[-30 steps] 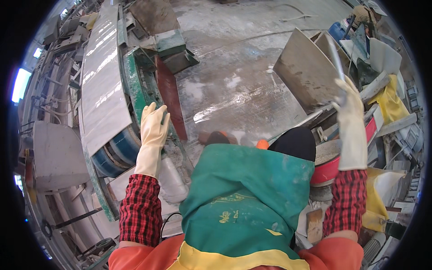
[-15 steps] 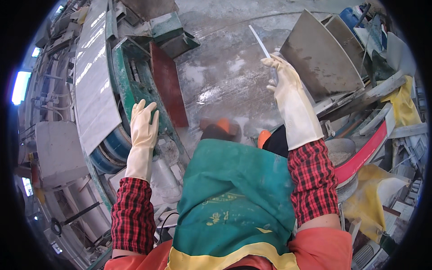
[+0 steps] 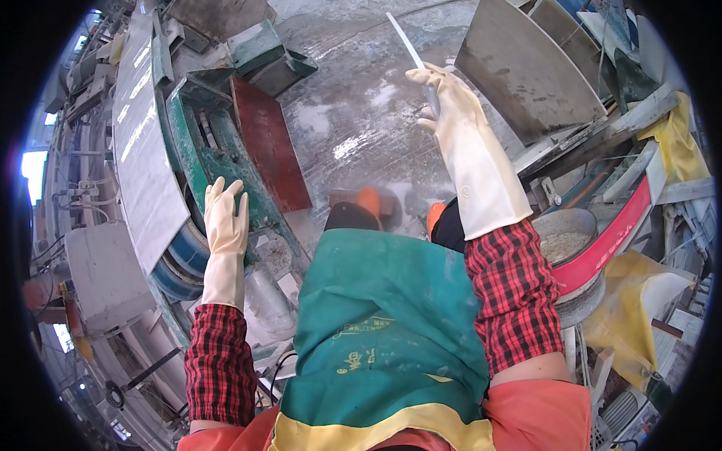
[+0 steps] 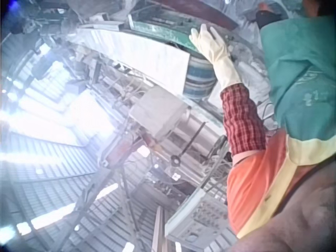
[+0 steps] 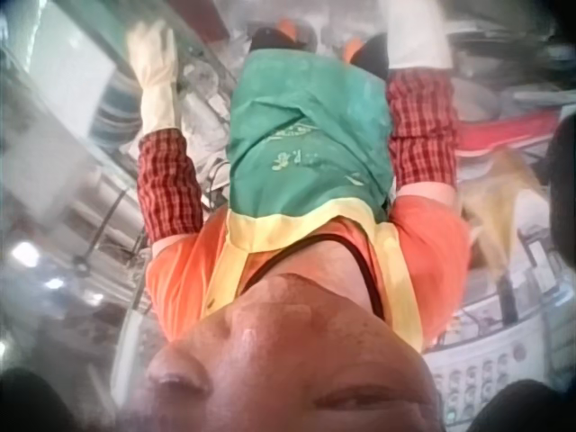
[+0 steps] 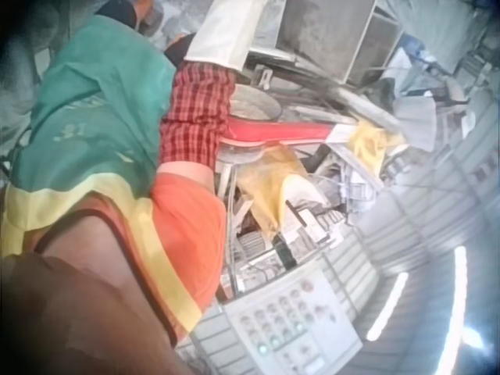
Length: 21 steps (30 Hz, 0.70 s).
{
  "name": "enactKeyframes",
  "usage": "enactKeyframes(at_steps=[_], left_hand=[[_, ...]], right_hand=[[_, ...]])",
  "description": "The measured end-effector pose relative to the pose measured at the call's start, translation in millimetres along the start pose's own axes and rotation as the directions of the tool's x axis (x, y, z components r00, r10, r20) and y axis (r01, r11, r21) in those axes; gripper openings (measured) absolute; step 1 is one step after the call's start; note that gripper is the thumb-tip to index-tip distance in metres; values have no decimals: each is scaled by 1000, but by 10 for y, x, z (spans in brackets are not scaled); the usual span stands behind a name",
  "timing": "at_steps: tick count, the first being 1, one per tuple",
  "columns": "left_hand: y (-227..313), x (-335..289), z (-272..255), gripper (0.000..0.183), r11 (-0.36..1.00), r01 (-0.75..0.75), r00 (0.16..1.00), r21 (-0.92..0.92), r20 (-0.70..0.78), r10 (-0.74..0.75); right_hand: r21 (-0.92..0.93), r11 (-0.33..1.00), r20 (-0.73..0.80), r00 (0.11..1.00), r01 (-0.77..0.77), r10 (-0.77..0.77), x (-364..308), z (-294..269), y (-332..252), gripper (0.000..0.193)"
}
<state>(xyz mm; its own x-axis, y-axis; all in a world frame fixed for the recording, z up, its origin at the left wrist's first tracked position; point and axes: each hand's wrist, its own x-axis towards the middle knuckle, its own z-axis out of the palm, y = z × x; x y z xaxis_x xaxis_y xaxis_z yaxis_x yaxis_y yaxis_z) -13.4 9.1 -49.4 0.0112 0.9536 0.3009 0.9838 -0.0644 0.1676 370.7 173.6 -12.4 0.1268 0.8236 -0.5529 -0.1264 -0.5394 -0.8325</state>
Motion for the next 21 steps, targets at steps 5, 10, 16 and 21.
enactKeyframes(at_steps=[5, 10, 16, 21], left_hand=[[-47, -22, 49, 24, 1000, -10, 1000, -1, -20, 10], [-12, -28, 22, 25, 1000, 8, 1000, -3, -9, -8], [3, -35, -17, 25, 999, 33, 999, -18, 37, -33], [-43, -55, 7, 28, 1000, 14, 999, 3, 49, -14]], right_hand=[[13, 997, 5, 997, 79, -79, -20, 82, -6, 59], [21, 988, 128, 980, 152, -154, 98, 57, 30, 60], [-63, 997, 148, 988, 48, -39, 104, -8, 46, 60], [-28, 992, 13, 992, -122, 123, -58, 51, 84, 31]])
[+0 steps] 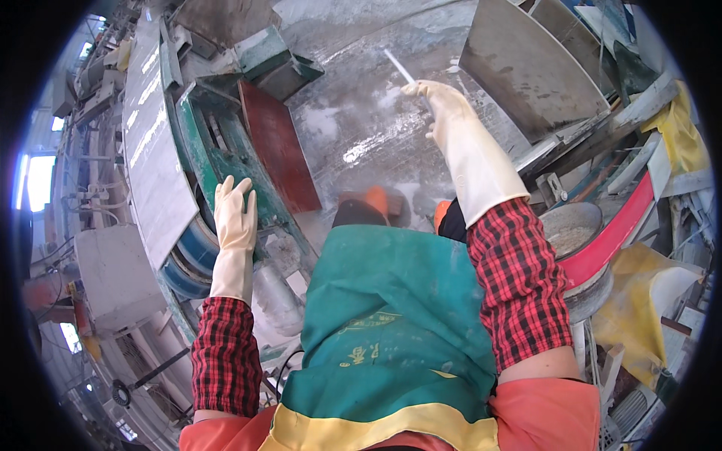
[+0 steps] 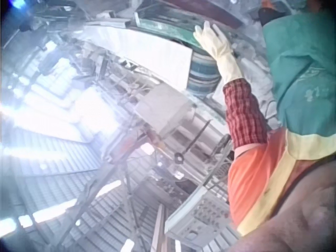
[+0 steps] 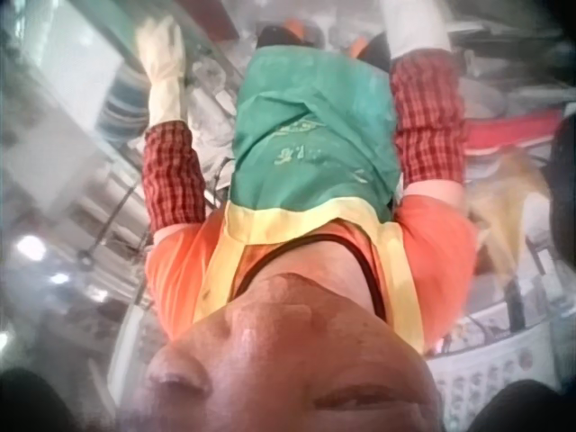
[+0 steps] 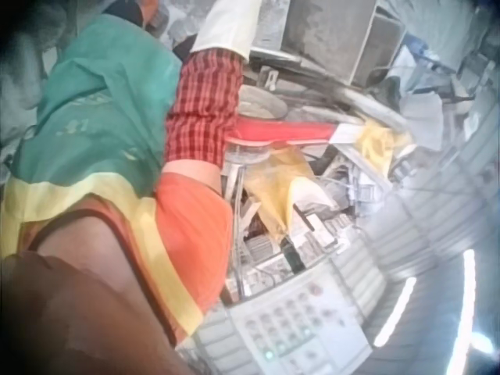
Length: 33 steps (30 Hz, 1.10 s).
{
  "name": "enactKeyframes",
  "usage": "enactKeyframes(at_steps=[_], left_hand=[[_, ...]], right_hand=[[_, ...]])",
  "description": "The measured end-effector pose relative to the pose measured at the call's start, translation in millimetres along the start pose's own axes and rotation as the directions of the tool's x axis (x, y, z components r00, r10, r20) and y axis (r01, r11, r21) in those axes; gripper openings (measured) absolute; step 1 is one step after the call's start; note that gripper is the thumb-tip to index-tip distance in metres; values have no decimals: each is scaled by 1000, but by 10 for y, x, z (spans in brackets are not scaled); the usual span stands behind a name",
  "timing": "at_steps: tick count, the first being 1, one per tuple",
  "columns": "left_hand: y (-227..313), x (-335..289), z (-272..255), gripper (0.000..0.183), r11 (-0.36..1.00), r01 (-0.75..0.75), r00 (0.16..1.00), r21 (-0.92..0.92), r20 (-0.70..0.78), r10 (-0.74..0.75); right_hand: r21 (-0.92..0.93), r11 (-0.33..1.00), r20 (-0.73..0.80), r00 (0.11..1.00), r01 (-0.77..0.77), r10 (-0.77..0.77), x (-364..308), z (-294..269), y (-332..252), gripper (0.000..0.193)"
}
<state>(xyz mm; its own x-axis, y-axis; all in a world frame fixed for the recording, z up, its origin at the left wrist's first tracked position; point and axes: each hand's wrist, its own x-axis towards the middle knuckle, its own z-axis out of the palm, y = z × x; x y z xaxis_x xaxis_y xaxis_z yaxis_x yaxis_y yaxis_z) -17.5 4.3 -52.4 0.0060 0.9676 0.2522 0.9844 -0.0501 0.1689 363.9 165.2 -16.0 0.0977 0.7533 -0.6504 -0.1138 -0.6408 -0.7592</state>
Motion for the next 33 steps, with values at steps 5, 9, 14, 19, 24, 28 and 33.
enactKeyframes(at_steps=[5, 9, 14, 19, 24, 28, 33], left_hand=[[325, 218, -124, 34, 991, -122, 980, 54, -151, 129], [1050, 732, 302, 37, 436, 376, 920, -818, 273, -283], [1796, 1441, 325, 65, -485, 542, 765, -686, 642, -53], [1884, 1743, 464, 45, -582, 422, 820, -695, 567, -82], [1583, 1619, 209, 41, -607, 175, 803, -775, 469, -368], [667, 1334, -181, 42, -682, -86, 766, -726, 390, -511], [-253, 353, -851, 46, -431, -110, 617, -896, 279, -736]], right_hand=[[-57, 977, 3, 979, 205, -205, -37, -23, -5, 47], [-192, 846, 156, 866, 498, -475, 157, -201, 81, 58], [-452, 413, 261, 560, 790, -786, -109, -73, 37, 62], [-520, -37, 535, 292, 853, -793, -196, -94, -73, 57], [-593, 73, 402, 373, 802, -836, -290, -38, -159, 75], [-596, 309, 246, 534, 742, -809, -136, -177, -113, 89], [-572, 477, 116, 641, 668, -759, 150, -386, -33, 67]])
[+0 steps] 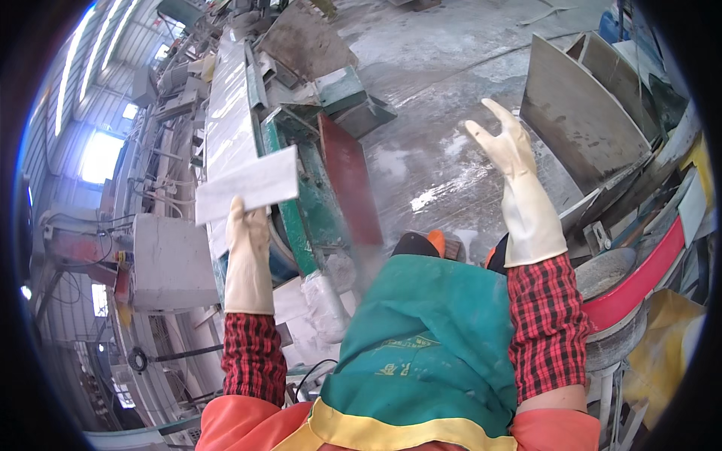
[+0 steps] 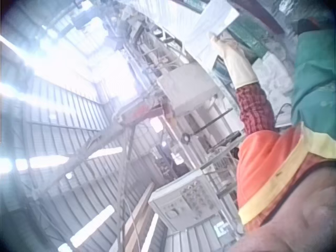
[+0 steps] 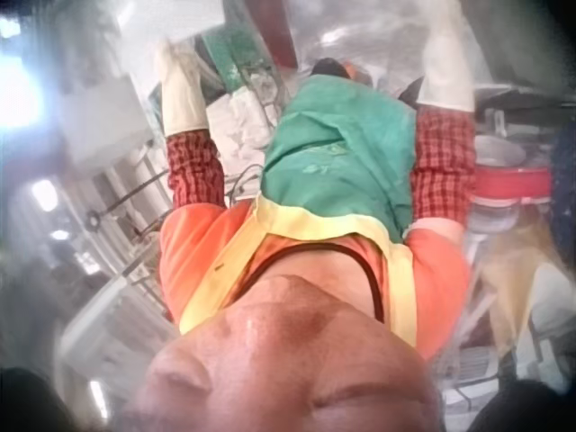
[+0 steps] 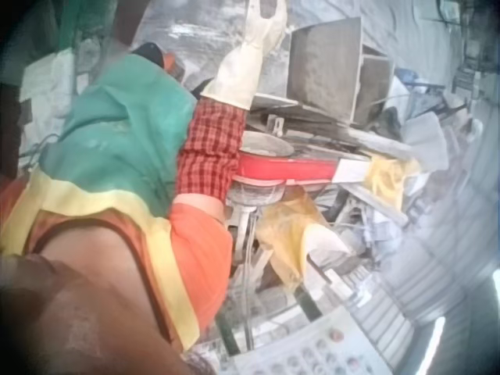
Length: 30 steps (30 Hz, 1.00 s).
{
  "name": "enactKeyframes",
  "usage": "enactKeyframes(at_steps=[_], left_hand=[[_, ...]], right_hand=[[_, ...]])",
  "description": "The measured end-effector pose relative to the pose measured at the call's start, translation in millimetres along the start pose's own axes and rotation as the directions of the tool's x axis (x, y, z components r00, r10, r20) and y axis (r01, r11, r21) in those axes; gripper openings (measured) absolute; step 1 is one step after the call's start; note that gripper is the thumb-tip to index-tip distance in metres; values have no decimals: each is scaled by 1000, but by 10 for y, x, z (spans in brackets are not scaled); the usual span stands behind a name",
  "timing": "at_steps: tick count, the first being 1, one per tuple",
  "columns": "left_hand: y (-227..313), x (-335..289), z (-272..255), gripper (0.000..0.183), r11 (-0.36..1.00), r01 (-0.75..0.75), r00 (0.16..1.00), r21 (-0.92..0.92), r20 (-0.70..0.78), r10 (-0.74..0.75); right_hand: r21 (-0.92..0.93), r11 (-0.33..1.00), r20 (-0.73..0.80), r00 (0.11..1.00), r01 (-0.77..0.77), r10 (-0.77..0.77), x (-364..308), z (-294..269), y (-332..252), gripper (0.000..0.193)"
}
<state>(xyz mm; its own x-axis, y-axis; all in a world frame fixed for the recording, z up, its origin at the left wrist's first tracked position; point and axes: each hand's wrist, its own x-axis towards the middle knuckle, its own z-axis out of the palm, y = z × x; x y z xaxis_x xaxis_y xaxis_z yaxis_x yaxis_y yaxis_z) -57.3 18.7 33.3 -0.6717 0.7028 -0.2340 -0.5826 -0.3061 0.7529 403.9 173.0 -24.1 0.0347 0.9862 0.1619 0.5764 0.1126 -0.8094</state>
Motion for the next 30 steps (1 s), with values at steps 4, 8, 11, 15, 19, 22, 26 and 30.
enactKeyframes(at_steps=[4, 8, 11, 15, 19, 22, 26, 30], left_hand=[[422, -179, -1132, 46, 989, -126, 987, 76, -86, 132], [408, 54, -2139, 39, 997, 23, 963, -72, -265, -41], [170, 283, -2545, 41, 974, 216, 886, -72, -404, -227], [-2, 324, -2678, 38, 969, 183, 888, -168, -394, -236], [-31, 140, -2125, 39, 979, -37, 944, -202, -327, -32], [-31, 341, -2355, 33, 986, 91, 924, -141, -356, -136], [8, 393, -2299, 33, 982, 89, 900, -168, -408, -152], [-10, 300, -1834, 28, 989, 7, 850, -146, -521, -83]], right_hand=[[8, 1000, 43, 999, -13, 12, 63, 148, 177, 64], [-37, 999, 74, 997, 4, -1, 134, 185, 588, 58], [-83, 995, 49, 997, -56, 61, 107, 118, 647, 54], [-160, 982, 24, 994, -106, 111, 23, 17, 593, 57], [-160, 985, 11, 997, -67, 70, 21, -67, 762, 56], [-139, 989, 45, 997, -57, 63, 21, -65, 716, 56], [-122, 991, 76, 995, -58, 68, 19, -6, 626, 54], [-79, 996, 102, 994, -34, 42, 18, 19, 503, 52]])
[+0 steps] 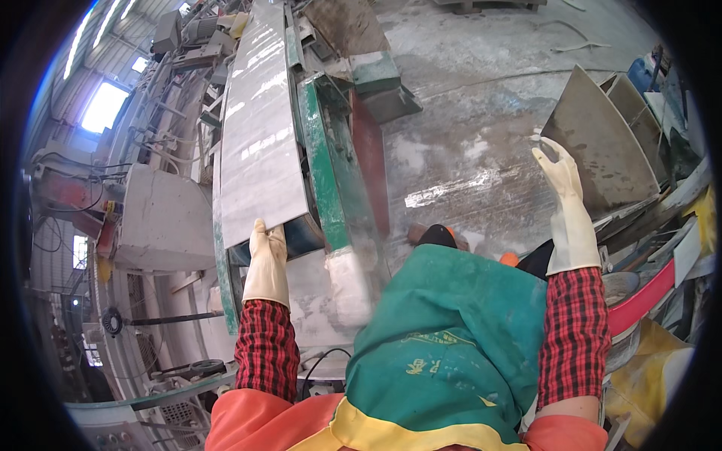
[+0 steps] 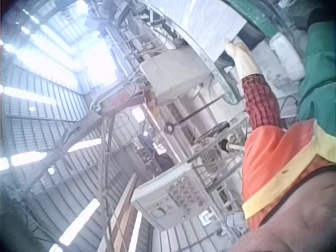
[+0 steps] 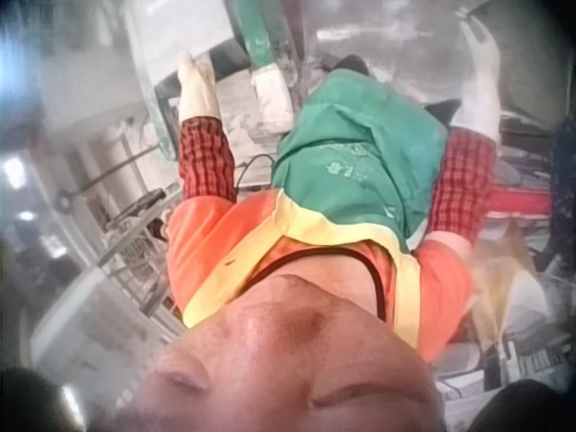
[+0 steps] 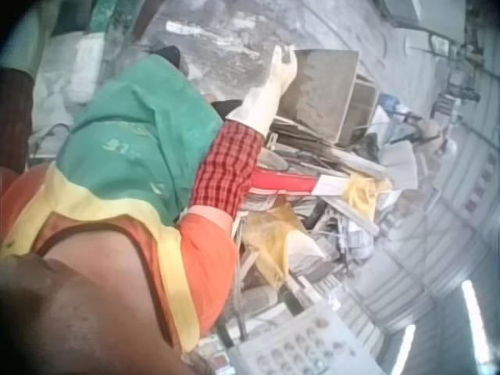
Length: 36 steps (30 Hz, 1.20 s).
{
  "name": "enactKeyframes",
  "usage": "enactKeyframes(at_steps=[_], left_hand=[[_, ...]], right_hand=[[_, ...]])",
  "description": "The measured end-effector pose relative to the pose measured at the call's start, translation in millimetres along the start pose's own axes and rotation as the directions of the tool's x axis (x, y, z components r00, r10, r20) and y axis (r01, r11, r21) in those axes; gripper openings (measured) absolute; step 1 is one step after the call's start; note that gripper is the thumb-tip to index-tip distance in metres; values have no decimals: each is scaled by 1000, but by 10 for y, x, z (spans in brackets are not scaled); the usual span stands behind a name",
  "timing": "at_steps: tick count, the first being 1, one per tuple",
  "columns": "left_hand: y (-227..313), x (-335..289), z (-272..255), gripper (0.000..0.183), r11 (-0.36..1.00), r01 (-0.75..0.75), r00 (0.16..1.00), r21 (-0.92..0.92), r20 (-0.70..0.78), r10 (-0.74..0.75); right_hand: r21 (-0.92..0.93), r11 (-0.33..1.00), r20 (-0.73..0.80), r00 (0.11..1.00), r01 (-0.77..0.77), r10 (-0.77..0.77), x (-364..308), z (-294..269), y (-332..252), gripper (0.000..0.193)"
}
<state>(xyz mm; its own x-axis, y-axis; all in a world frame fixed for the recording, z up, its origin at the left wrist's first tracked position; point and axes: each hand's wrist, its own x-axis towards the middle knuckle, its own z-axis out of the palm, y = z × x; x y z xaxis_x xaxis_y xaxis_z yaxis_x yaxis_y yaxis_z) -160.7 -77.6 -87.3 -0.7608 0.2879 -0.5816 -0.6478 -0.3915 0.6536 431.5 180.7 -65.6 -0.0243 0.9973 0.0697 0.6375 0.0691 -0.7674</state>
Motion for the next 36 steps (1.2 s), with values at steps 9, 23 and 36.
enactKeyframes(at_steps=[9, 23, 36], left_hand=[[351, -249, -36, 36, 798, 16, 1000, 602, -25, -2], [818, -89, -190, 61, 486, 134, 978, 864, -35, -207], [-432, -1143, 789, 51, -276, -946, 185, 171, 982, -27]], right_hand=[[4, 1000, 28, 1000, 14, -14, -51, 29, -222, 50], [135, 987, -144, 984, -86, 105, -19, -480, 215, 48], [-870, 336, -413, 906, -362, -93, -1501, -3127, 2566, 58]])
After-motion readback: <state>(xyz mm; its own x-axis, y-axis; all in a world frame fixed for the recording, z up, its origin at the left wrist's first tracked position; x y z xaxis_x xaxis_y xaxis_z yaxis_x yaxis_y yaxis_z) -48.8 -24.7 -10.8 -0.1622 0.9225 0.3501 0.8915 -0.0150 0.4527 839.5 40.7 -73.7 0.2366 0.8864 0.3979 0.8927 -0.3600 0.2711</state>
